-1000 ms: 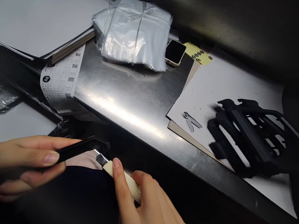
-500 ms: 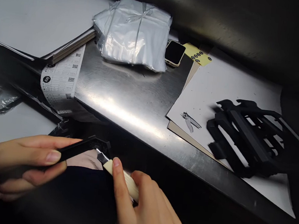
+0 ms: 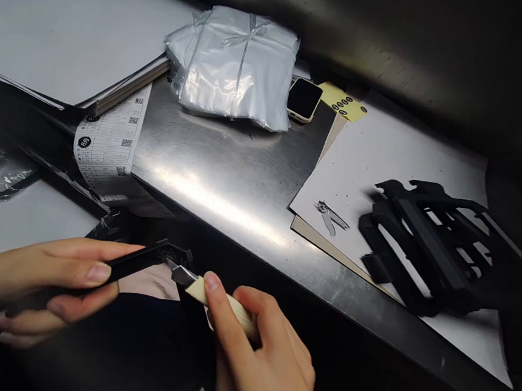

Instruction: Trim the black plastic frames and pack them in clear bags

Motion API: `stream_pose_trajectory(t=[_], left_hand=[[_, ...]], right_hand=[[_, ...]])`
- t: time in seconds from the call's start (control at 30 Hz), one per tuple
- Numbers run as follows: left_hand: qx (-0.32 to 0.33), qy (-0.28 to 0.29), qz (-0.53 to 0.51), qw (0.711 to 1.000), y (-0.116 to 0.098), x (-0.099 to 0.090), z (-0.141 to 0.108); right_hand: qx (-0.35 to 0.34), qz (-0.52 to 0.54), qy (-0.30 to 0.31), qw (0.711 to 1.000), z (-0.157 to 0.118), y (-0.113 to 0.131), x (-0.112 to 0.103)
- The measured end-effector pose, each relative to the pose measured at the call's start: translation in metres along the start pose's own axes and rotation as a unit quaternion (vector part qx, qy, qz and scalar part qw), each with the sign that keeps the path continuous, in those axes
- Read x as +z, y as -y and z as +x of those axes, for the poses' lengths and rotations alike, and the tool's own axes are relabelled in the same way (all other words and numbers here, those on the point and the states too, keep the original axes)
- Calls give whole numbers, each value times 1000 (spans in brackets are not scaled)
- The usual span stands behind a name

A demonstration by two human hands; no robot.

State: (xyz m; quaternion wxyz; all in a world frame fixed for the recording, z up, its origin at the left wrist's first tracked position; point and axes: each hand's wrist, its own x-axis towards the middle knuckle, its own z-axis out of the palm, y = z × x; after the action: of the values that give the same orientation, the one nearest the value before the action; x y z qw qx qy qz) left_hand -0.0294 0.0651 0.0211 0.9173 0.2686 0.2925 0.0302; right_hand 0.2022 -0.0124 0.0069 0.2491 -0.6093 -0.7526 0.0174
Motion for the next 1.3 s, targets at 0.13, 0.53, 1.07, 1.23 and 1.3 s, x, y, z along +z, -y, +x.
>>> stream_pose_trajectory(t=[0.13,0.53,1.07,1.23,1.3], left_hand=[[1,2,-6,1000,4,-3,-1],[22,-20,-22,999,8,-7,0],[12,-37,-7,999,4,-3,1],[-1,-53,6,999,1,-1,1],[-2,-52,-1,999,0,-1,0]], right_hand=[[-30,-13,-45,998,21,-26,3],[-46,-45,-120,991,64,-64,27],[-174,68,-96,978,47,22,32],[-187,62,-107,975,47,22,35],[-183,79,-96,975,46,21,33]])
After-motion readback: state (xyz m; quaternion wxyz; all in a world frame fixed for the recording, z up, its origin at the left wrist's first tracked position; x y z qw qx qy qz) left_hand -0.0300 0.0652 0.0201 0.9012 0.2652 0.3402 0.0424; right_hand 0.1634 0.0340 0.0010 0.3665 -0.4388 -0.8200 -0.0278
